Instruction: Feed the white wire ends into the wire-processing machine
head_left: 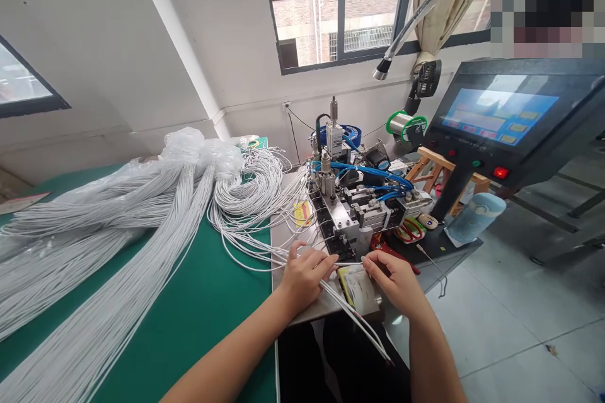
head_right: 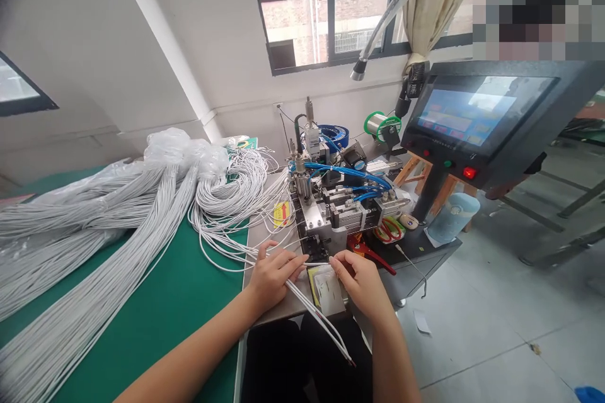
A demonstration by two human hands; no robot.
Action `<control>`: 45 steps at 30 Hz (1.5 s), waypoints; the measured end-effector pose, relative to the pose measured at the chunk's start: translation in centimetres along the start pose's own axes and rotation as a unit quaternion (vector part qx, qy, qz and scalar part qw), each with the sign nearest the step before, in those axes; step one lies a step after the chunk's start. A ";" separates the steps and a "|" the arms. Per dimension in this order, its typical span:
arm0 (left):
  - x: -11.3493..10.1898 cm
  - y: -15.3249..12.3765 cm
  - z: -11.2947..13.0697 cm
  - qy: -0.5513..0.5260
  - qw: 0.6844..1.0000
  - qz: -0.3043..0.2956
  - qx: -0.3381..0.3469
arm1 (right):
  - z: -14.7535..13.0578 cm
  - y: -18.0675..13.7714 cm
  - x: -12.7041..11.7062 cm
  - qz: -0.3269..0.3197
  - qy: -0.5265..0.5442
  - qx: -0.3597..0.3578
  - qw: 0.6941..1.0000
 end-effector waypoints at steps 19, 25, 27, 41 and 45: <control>0.3 -0.1 -0.8 0.021 0.999 0.021 -0.028 | 0.3 1.5 -0.2 0.057 -0.057 0.005 0.997; 0.7 0.1 -0.6 -0.002 1.000 -0.005 0.009 | 1.0 2.4 0.1 0.066 0.011 -0.004 0.998; 0.8 0.2 -0.6 -0.006 1.000 -0.012 0.017 | 0.7 2.9 0.3 0.071 0.024 -0.021 0.997; 0.8 0.3 -0.6 0.020 0.999 -0.006 -0.031 | 1.7 3.8 0.4 0.012 -0.121 -0.028 0.992; 1.3 0.2 -0.8 0.021 0.999 -0.024 -0.037 | 2.9 4.4 0.9 -0.005 -0.098 -0.017 0.995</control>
Point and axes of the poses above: each hand's wrist, its own y-axis towards the middle knuckle, its own x-axis out of the palm, z = x × y, the point moved 6 cm from there along y, towards the middle knuckle, and after that the axes turned 15 degrees about -y, right-handed, at the moved point
